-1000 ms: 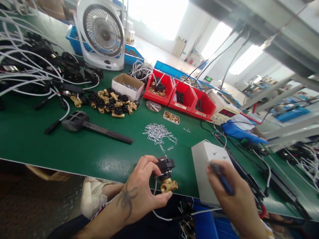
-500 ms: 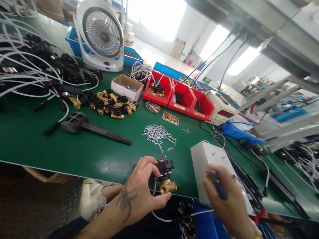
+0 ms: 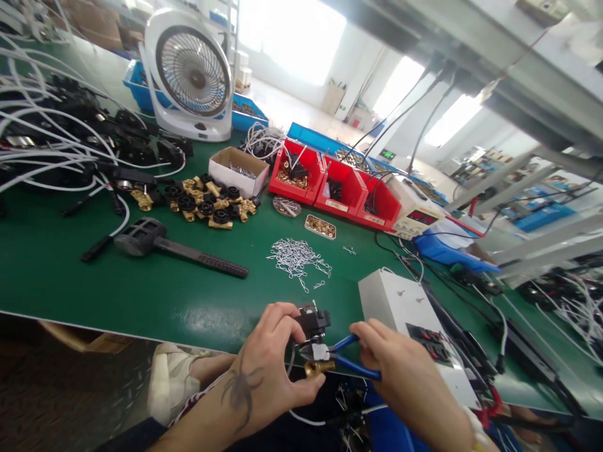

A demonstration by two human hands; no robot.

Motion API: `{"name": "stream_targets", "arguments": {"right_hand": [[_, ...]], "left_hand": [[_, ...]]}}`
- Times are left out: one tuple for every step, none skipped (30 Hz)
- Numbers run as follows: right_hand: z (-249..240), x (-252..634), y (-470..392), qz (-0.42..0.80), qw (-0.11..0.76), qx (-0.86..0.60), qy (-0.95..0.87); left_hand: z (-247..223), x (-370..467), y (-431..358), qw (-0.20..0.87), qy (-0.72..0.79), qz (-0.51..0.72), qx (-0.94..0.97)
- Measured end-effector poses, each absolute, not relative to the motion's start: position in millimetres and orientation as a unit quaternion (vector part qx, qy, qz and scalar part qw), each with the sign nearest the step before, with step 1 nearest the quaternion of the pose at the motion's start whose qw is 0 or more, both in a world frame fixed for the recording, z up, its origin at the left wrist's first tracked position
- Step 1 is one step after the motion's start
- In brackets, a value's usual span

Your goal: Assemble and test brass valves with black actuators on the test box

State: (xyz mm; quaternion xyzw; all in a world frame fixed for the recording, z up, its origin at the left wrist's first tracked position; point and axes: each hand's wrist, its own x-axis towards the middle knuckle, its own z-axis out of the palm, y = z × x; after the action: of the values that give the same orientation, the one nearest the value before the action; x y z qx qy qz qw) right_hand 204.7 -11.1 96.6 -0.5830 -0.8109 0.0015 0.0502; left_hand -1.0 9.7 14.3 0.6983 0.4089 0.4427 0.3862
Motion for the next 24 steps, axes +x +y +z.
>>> {"name": "stream_targets", "arguments": {"right_hand": [[98.7,205.1,-10.6,-0.012,0.092,-0.592,-0.801],[100.8,206.0,-10.4,-0.027,0.144,-0.603,-0.784],[102.4,207.3,-10.5,-0.039,0.194,-0.615,-0.763],[103.0,208.7,-10.8,-0.044,0.228,-0.626,-0.744],[102.4,209.9,-11.1,-0.042,0.234,-0.634,-0.736],[101.0,210.9,-11.5,-0.033,0.213,-0.636,-0.741],[99.3,211.5,-11.7,-0.014,0.169,-0.633,-0.756],[97.9,211.7,-11.7,0.006,0.114,-0.624,-0.773],[97.3,211.6,-11.6,0.017,0.064,-0.614,-0.787],[97.9,211.1,-11.5,0.019,0.033,-0.605,-0.795],[99.5,210.4,-11.4,0.016,0.032,-0.604,-0.796],[101.6,209.6,-11.4,0.011,0.059,-0.61,-0.79],[103.6,208.7,-11.6,0.002,0.106,-0.622,-0.776],[104.7,207.9,-11.9,-0.009,0.159,-0.636,-0.755],[104.5,207.2,-12.2,-0.013,0.195,-0.645,-0.738],[102.9,206.8,-12.5,-0.01,0.204,-0.649,-0.733],[100.2,206.7,-12.5,-0.002,0.184,-0.647,-0.74],[97.0,207.0,-12.3,0.012,0.143,-0.64,-0.755],[94.1,207.5,-11.9,0.029,0.096,-0.632,-0.768],[92.2,208.1,-11.4,0.046,0.061,-0.628,-0.774],[91.6,208.6,-10.9,0.062,0.053,-0.631,-0.771],[92.2,208.7,-10.5,0.079,0.071,-0.641,-0.76],[93.8,208.3,-10.4,0.108,0.1,-0.646,-0.749],[95.7,207.1,-10.4,0.148,0.127,-0.641,-0.742]], "left_hand": [[14.5,-0.8,9.6,0.387,0.409,0.444,0.697],[14.6,-0.8,9.8,0.39,0.41,0.445,0.694],[14.7,-0.9,10.0,0.393,0.412,0.446,0.691],[14.7,-1.1,10.2,0.397,0.413,0.448,0.687],[14.7,-1.4,10.3,0.399,0.413,0.45,0.684],[14.7,-1.8,10.4,0.4,0.413,0.451,0.683],[14.6,-2.1,10.3,0.399,0.411,0.451,0.684],[14.4,-2.4,10.1,0.397,0.41,0.452,0.685],[14.2,-2.7,9.8,0.396,0.41,0.453,0.685],[13.9,-2.9,9.4,0.396,0.41,0.454,0.685],[13.6,-3.0,9.1,0.396,0.41,0.454,0.685],[13.2,-3.2,8.8,0.398,0.409,0.453,0.685],[12.8,-3.2,8.7,0.399,0.408,0.451,0.686],[12.5,-3.3,8.6,0.399,0.408,0.449,0.688],[12.1,-3.4,8.5,0.396,0.407,0.449,0.69],[11.9,-3.4,8.5,0.392,0.408,0.451,0.69],[11.7,-3.5,8.5,0.388,0.409,0.455,0.689],[11.6,-3.7,8.4,0.385,0.41,0.458,0.688],[11.6,-3.7,8.2,0.385,0.411,0.459,0.687],[11.8,-3.8,7.9,0.387,0.411,0.459,0.686],[12.0,-3.7,7.6,0.39,0.411,0.459,0.685],[12.3,-3.4,7.3,0.394,0.412,0.458,0.682],[12.6,-2.9,7.0,0.398,0.412,0.458,0.679],[13.0,-2.3,6.7,0.401,0.413,0.46,0.676]]}}
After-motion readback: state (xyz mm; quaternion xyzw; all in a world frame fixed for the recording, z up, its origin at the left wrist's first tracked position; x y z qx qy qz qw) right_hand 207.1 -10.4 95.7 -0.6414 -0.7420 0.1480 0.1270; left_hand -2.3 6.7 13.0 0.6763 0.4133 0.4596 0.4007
